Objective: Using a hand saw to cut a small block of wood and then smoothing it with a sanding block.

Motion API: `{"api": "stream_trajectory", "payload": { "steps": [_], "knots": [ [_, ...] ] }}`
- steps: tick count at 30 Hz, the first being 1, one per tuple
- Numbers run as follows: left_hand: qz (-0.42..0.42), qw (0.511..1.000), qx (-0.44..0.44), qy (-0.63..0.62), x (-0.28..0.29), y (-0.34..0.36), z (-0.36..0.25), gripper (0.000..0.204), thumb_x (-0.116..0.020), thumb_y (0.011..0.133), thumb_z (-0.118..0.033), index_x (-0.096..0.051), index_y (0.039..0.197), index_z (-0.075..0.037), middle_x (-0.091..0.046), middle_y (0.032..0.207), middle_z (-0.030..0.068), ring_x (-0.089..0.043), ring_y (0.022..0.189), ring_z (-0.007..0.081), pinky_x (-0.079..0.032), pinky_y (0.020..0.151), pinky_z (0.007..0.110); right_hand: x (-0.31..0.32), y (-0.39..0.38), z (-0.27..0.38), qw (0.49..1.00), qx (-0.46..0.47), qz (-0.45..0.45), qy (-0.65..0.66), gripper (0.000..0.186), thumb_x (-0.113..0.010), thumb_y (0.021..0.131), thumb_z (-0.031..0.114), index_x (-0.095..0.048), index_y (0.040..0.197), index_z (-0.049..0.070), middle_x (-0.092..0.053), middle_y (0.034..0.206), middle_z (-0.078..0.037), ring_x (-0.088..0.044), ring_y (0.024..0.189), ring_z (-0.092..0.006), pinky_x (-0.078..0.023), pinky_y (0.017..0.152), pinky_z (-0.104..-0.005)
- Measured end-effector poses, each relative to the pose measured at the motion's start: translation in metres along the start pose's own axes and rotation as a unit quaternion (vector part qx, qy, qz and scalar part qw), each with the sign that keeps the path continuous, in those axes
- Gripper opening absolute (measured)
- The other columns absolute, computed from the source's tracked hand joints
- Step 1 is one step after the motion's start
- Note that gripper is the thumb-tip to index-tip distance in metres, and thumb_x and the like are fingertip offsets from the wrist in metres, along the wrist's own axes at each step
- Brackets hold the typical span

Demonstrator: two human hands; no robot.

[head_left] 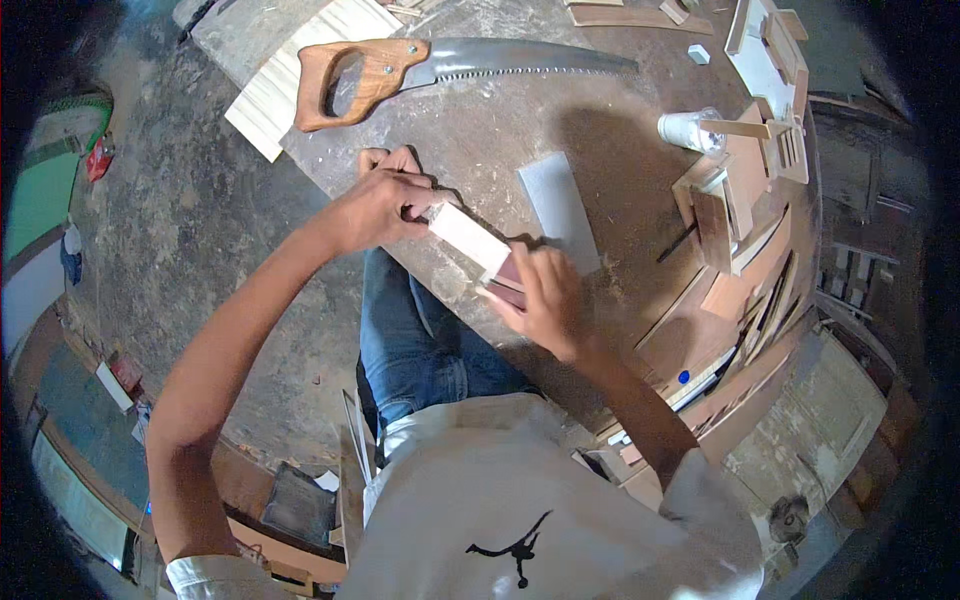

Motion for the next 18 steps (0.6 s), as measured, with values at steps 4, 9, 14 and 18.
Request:
{"api": "stream_trajectory", "payload": {
  "steps": [4, 9, 14, 18],
  "knots": [
    [-0.032, 0.996, -0.074, 0.025, -0.006, 0.001, 0.014, 0.052, -0.082, 0.077, -0.013, -0.073, 0.128, -0.012, -0.062, 0.084, 0.0069, -0.055, 0.095, 0.0271, -0.044, 0.086, 0.042, -0.005, 0.048, 0.011, 1.0, 0.002, -0.026, 0.005, 0.073, -0.082, 0.085, 0.047, -0.06, 0.128, -0.008, -0.06, 0.107, -0.019, -0.06, 0.097, -0.0342, -0.048, 0.088, -0.0434],
    [0.015, 0.999, 0.013, 0.028, -0.001, -0.005, 0.0, 0.055, -0.082, 0.082, -0.015, -0.069, 0.136, -0.01, -0.061, 0.087, 0.0109, -0.064, 0.09, 0.0293, -0.049, 0.089, 0.045, 0.006, -0.007, -0.004, 0.999, -0.029, 0.028, 0.023, 0.072, -0.084, 0.084, 0.044, -0.059, 0.127, -0.008, -0.059, 0.106, -0.02, -0.059, 0.096, -0.0353, -0.047, 0.087, -0.0433],
    [-0.051, 0.996, -0.067, 0.029, -0.003, -0.005, 0.008, 0.056, -0.083, 0.081, -0.013, -0.069, 0.135, -0.006, -0.058, 0.084, 0.01, -0.063, 0.085, 0.0264, -0.05, 0.084, 0.043, 0.0, 0.074, 0.014, 1.0, 0.012, -0.02, 0.002, 0.075, -0.087, 0.08, 0.046, -0.059, 0.125, -0.007, -0.058, 0.103, -0.018, -0.059, 0.095, -0.0337, -0.048, 0.082, -0.0457],
    [0.001, 1.0, -0.007, 0.01, 0.0, 0.004, 0.005, 0.057, -0.082, 0.08, -0.008, -0.069, 0.135, -0.006, -0.056, 0.082, 0.0101, -0.062, 0.08, 0.0254, -0.051, 0.08, 0.039, 0.013, 0.009, -0.005, 1.0, -0.006, 0.013, -0.018, 0.067, -0.08, 0.088, 0.046, -0.059, 0.123, -0.007, -0.059, 0.101, -0.017, -0.06, 0.094, -0.032, -0.049, 0.079, -0.0423]
  ]
}}
Point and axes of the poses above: each hand's wrist, its own y-axis towards the middle knuckle, its own x-axis out of the back of the hand, z = x × y, the point moved 2 cm from there along y, towards the middle knuckle
